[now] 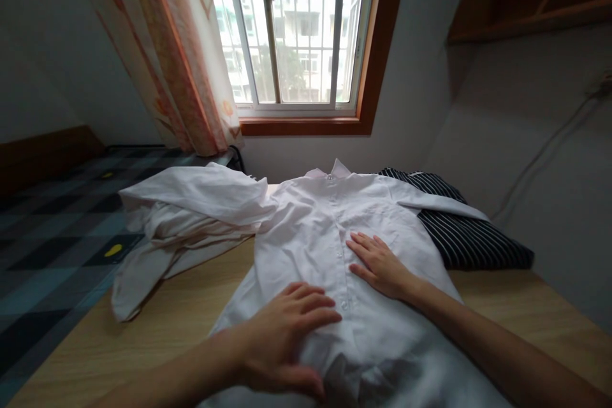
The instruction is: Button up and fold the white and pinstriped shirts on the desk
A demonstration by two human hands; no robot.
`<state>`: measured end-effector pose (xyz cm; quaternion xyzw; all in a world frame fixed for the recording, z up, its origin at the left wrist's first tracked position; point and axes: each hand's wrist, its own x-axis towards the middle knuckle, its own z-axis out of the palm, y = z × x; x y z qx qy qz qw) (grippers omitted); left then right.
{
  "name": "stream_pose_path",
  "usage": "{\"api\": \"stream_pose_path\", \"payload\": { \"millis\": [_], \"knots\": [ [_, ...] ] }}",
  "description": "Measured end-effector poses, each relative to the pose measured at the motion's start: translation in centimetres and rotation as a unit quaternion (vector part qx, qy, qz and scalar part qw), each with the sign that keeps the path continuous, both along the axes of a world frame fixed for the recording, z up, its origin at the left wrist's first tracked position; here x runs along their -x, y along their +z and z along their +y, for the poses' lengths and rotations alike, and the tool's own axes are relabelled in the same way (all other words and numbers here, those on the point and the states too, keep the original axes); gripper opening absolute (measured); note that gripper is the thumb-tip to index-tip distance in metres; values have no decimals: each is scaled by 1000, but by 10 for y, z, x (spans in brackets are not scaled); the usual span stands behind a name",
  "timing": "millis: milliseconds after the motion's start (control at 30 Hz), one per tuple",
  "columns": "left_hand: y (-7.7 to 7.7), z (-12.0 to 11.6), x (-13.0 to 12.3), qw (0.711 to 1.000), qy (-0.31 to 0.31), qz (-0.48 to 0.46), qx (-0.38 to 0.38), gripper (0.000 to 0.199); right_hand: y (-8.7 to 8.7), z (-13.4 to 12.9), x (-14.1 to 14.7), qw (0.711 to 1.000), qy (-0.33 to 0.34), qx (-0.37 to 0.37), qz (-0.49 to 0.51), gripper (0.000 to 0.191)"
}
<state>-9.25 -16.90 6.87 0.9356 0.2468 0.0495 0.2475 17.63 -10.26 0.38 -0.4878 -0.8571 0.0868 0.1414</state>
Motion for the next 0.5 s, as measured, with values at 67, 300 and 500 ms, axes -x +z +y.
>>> {"api": "stream_pose_path", "payload": {
  "millis": [67, 300, 500],
  "knots": [
    [-4, -21, -3, 1000, 20, -11, -12, 46, 4, -17, 4, 1000, 5, 1, 23, 45],
    [-10, -34, 4, 909, 238, -202, 277, 43, 7, -65, 2, 994, 61, -8, 86, 38],
    [25, -26, 3, 899, 176, -82, 393, 43, -4, -61, -6, 993, 28, 0, 119, 33]
  ]
}}
